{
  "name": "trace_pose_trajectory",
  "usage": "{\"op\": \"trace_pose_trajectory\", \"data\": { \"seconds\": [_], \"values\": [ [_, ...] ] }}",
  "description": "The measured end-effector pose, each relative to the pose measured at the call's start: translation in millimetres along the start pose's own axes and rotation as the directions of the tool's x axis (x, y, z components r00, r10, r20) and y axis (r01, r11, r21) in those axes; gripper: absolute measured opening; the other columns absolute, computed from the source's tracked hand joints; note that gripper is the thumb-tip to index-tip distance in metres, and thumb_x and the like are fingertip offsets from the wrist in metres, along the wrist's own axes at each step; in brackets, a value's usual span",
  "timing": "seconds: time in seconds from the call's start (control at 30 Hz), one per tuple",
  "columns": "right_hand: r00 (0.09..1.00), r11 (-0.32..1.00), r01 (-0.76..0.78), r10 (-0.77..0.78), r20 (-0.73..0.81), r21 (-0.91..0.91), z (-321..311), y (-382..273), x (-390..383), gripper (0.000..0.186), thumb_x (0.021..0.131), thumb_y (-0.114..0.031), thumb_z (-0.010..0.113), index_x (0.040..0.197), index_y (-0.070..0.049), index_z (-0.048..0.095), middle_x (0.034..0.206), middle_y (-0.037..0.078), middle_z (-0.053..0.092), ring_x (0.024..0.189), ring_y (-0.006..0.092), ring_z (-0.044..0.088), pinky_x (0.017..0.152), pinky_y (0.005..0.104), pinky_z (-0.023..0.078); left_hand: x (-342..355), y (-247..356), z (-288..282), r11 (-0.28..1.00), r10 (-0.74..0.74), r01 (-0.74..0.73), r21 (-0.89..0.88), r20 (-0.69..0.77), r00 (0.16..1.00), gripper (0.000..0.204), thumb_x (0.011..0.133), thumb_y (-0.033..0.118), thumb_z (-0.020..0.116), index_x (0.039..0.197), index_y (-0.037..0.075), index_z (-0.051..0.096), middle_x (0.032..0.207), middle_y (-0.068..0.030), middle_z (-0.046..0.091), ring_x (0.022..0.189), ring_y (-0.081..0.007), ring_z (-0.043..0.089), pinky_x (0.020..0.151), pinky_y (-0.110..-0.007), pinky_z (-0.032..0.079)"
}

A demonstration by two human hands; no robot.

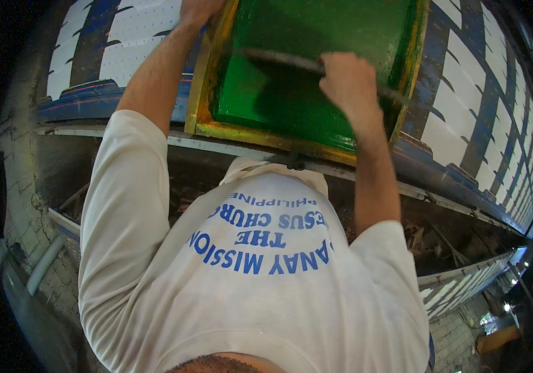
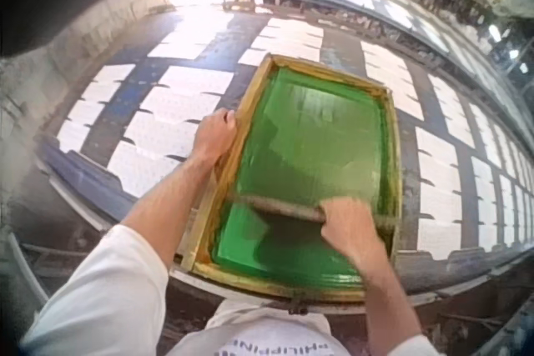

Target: The person holds a screen printing frame with green ink and repeatedly uses a squeegee to pull the ink across the mesh onto a surface below. The person repositions the frame and repeats the squeegee motion multiple times.

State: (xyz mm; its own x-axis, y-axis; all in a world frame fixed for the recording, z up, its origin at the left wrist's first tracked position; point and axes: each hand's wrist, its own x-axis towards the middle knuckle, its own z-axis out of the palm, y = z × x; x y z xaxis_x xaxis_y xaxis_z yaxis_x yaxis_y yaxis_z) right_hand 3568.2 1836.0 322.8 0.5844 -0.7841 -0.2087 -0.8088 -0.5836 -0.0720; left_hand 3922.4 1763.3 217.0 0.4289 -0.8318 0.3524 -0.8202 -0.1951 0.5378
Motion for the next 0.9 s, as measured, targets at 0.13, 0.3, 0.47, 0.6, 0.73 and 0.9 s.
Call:
{"op": "trace_pose_trajectory", "data": {
  "seconds": [0.13, 0.3, 0.47, 0.6, 0.73, 0.9],
  "values": [
    [0.996, 0.989, -0.090, 0.087, 0.030, 0.119, 14, -51, -79, 0.041, 0.077, -0.005, 0.073, 0.117, -0.011, 0.076, 0.112, 0.012, 0.077, 0.106, 0.0354, 0.073, 0.089, 0.0489, 0.059, -1, 2, -2, 0.997, 0.012, -0.012, -0.073, -0.002, 1.000, 0.041, 0.105, 0.033, 0.050, 0.098, -0.001, 0.073, 0.098, -0.0299, 0.074, 0.095, -0.0505, 0.071, 0.087, -0.059, 0.056],
    [0.995, 0.990, -0.093, 0.097, -0.035, 0.105, 25, -73, -111, 0.046, 0.075, -0.001, 0.075, 0.120, -0.012, 0.076, 0.114, 0.009, 0.076, 0.108, 0.0334, 0.072, 0.089, 0.0473, 0.059, -4, 10, -7, 0.988, -0.061, 0.068, -0.140, 0.056, 0.997, 0.044, 0.102, 0.041, 0.057, 0.101, 0.000, 0.073, 0.098, -0.0274, 0.076, 0.097, -0.0477, 0.072, 0.088, -0.056, 0.057],
    [0.996, 0.988, -0.088, 0.090, -0.011, 0.126, 14, -71, -107, 0.045, 0.075, -0.002, 0.074, 0.119, -0.011, 0.076, 0.113, 0.010, 0.077, 0.106, 0.0335, 0.073, 0.088, 0.0473, 0.060, -4, 12, -15, 0.986, -0.051, 0.072, -0.151, 0.138, 0.989, 0.048, 0.097, 0.047, 0.064, 0.111, 0.001, 0.071, 0.104, -0.0254, 0.076, 0.103, -0.0443, 0.073, 0.089, -0.053, 0.057],
    [0.997, 0.989, -0.078, 0.076, 0.019, 0.127, -1, -65, -105, 0.041, 0.076, -0.003, 0.072, 0.116, -0.011, 0.078, 0.110, 0.011, 0.077, 0.101, 0.0342, 0.074, 0.086, 0.0481, 0.060, -4, 7, -12, 0.988, -0.049, 0.072, -0.138, 0.164, 0.985, 0.052, 0.092, 0.049, 0.071, 0.116, 0.002, 0.068, 0.107, -0.0247, 0.076, 0.105, -0.0431, 0.072, 0.091, -0.051, 0.057],
    [0.985, 0.980, -0.128, 0.109, 0.131, 0.150, 7, -65, -116, 0.046, 0.077, 0.001, 0.070, 0.121, -0.011, 0.076, 0.116, 0.011, 0.076, 0.106, 0.0337, 0.073, 0.090, 0.0469, 0.059, -1, 1, -10, 0.989, 0.040, -0.022, -0.143, 0.125, 0.991, 0.055, 0.085, 0.048, 0.081, 0.113, 0.002, 0.068, 0.105, -0.0246, 0.076, 0.102, -0.0425, 0.073, 0.089, -0.050, 0.057],
    [0.999, 0.960, -0.028, 0.017, 0.041, 0.278, 31, -71, -148, 0.053, 0.078, 0.002, 0.071, 0.131, -0.005, 0.070, 0.133, 0.013, 0.070, 0.121, 0.0324, 0.068, 0.100, 0.0455, 0.056, 3, 1, -9, 0.997, -0.076, 0.080, -0.020, 0.155, 0.985, 0.054, 0.081, 0.047, 0.084, 0.104, 0.000, 0.071, 0.098, -0.0240, 0.077, 0.094, -0.0411, 0.074, 0.083, -0.049, 0.058]
  ]
}}
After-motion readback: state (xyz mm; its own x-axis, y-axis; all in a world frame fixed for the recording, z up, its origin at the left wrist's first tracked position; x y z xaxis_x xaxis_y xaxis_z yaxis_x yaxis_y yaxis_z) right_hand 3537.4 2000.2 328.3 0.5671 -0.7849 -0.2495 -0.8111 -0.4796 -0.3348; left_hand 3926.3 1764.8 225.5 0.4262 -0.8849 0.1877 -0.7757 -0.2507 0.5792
